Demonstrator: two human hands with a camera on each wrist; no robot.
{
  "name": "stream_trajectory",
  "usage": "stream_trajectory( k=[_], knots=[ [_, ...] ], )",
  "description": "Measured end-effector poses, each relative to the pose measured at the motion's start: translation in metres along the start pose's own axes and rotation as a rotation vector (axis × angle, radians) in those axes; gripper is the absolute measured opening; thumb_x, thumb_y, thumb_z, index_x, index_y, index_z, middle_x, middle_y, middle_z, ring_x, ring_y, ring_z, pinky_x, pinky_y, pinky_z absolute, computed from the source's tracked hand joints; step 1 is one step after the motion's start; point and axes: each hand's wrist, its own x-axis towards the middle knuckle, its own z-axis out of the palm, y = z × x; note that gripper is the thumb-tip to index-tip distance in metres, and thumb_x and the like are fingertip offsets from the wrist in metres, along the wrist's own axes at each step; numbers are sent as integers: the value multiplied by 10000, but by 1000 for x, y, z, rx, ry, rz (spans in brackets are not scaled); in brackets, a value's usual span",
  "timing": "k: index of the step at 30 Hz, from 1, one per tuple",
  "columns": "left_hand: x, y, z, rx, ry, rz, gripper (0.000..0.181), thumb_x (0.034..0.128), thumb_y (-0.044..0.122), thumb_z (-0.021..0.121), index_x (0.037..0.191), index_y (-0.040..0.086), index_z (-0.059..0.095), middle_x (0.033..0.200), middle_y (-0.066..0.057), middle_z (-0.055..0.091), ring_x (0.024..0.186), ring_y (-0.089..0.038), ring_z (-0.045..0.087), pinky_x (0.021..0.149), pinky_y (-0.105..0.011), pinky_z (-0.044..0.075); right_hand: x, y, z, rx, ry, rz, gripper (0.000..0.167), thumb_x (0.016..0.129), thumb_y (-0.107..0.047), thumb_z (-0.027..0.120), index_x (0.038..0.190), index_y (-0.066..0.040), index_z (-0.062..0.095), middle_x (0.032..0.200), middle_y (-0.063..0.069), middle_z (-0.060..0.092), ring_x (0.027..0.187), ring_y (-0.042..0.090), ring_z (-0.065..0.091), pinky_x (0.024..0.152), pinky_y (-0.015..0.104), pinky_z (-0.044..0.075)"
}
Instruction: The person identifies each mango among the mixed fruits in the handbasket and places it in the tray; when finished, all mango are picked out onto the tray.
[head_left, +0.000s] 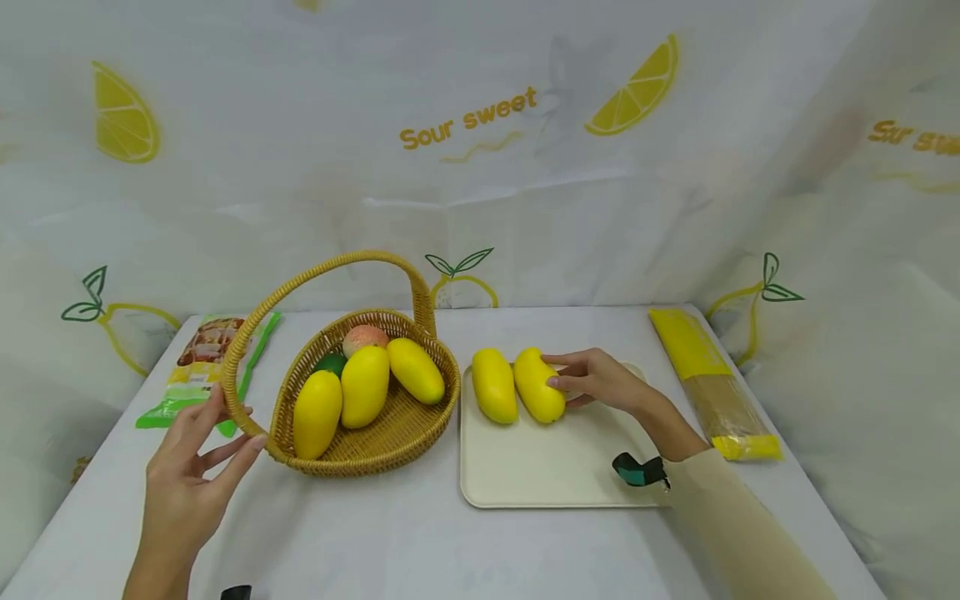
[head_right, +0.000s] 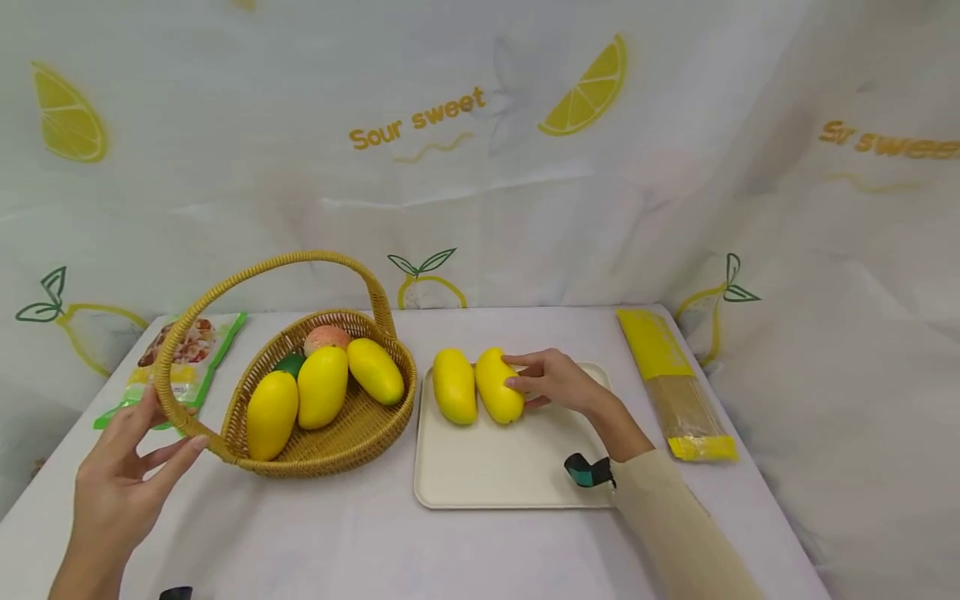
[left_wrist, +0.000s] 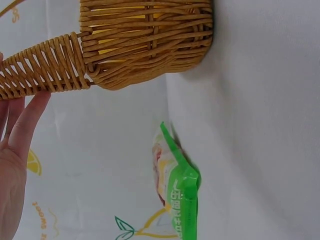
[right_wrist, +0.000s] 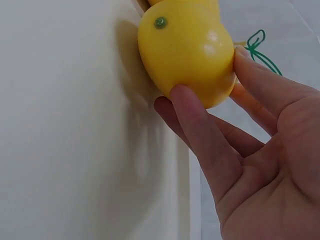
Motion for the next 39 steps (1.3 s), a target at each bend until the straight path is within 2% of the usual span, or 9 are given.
stream_trajectory(
  k=[4, 8, 16, 24, 31, 34, 39],
  knots=[
    [-2, -2, -3, -20, 30, -26, 852, 737, -247, 748, 1497, -12, 444, 1233, 169, 564, 1121, 8, 555, 837, -23, 535, 3, -3, 3, 3, -1, 5, 566, 1007, -259, 658, 1492, -16, 496, 1423, 266, 597, 1176, 326, 699, 856, 414, 665],
    [-1, -2, -2, -36, 26, -32, 841, 743, -243, 745, 1495, -17, 444, 1231, 154, 566, 1119, 6, 558, 833, -23, 538, 0, 0, 4, 0, 6, 21, 522, 998, -218, 670, 1450, 9, 541, 1481, 253, 548, 1247, 357, 663, 875, 402, 661],
    [0, -2, -1, -45, 7, 16, 818, 768, -183, 763, 1499, -28, 429, 1227, 167, 564, 1131, 17, 569, 843, -44, 549, -1, 1, 1, -27, 5, -2, 503, 993, -179, 674, 1423, 53, 552, 1486, 260, 540, 1187, 336, 697, 860, 381, 665],
    [1, -1, -2, -31, 3, 9, 856, 734, -242, 754, 1497, -27, 433, 1222, 185, 562, 1136, 26, 581, 847, -51, 553, 0, -1, 0, -44, -1, -3, 500, 999, -137, 656, 1439, 62, 527, 1466, 289, 547, 1138, 325, 716, 856, 384, 667],
    [2, 0, -2, -15, 2, 4, 866, 738, -234, 756, 1507, -6, 427, 1215, 199, 556, 1134, 33, 577, 846, -43, 547, 0, -3, -4, -70, 2, -21, 558, 991, -207, 678, 1473, 17, 508, 1486, 272, 537, 1170, 330, 704, 864, 377, 667],
    [2, 1, -1, -11, 3, 7, 865, 742, -230, 755, 1509, -2, 426, 1214, 201, 555, 1134, 36, 577, 846, -42, 546, 0, -6, -7, -115, 15, -52, 592, 982, -243, 692, 1484, 6, 499, 1508, 256, 520, 1251, 380, 652, 953, 434, 639],
    [2, 3, -1, -4, -5, -19, 882, 731, -254, 744, 1512, 3, 425, 1205, 210, 547, 1130, 33, 578, 850, -47, 550, -2, -15, -15, -219, 58, -95, 648, 962, -315, 714, 1506, -42, 489, 1525, 227, 515, 1344, 415, 569, 1136, 618, 479]
  ],
)
